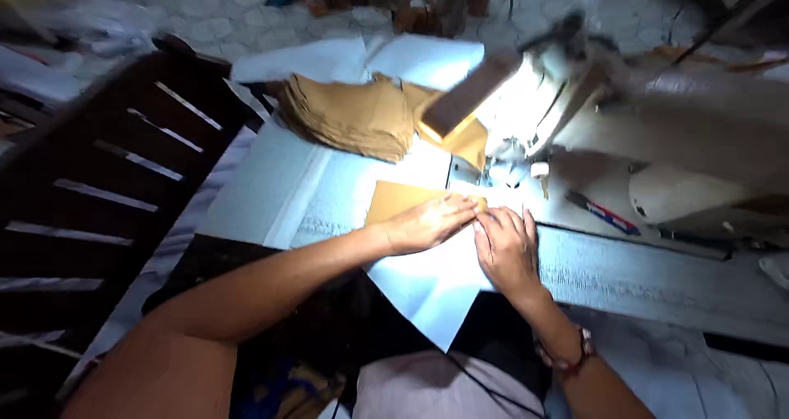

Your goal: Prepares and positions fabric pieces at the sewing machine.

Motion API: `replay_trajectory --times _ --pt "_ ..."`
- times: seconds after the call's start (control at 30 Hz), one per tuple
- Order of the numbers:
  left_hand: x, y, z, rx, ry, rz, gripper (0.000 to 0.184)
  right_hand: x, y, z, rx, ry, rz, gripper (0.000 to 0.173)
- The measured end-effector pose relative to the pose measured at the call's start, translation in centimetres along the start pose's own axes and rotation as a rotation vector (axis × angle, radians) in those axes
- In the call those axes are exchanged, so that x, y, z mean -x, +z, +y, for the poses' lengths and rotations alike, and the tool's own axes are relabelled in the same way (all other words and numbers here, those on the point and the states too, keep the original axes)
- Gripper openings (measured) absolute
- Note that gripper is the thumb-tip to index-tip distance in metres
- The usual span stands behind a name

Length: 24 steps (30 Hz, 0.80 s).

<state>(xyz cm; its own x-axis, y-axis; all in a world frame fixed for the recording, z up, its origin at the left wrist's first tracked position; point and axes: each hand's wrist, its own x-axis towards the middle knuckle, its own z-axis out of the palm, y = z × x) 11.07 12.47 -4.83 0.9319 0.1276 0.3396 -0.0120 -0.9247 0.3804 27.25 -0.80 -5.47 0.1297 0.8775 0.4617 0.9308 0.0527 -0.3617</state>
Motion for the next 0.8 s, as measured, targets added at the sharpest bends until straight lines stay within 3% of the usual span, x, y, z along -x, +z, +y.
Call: replay_trajectory --times 0.2,0.33,0.5,0.63,0.8 --pt "0.4 0.0 0.2 -0.031 -0.008 -0.071 0.045 0.3 -1.4 0.7 -0.120 0.019 -0.060 0.031" --pt "0.5 0.1 0.1 -0.070 0.007 -0.062 0.048 -0.4 -2.7 2.0 -0.142 -0.138 -0.050 0.037" --pt "0.3 0.0 -0.2 -0.082 0.006 -0.072 0.048 -0.6 -3.4 1.9 0.013 -0.182 -0.145 0.014" --pt "0.4 0.0 -0.2 -0.076 -0.002 -0.070 0.051 -1.0 -3.2 1.4 0.058 -0.082 -0.202 0.038" --pt "-0.2 -0.1 -0.9 -0.074 -0.033 -0.069 0.052 -2.2 -3.4 1.6 0.052 -0.069 -0.236 0.037"
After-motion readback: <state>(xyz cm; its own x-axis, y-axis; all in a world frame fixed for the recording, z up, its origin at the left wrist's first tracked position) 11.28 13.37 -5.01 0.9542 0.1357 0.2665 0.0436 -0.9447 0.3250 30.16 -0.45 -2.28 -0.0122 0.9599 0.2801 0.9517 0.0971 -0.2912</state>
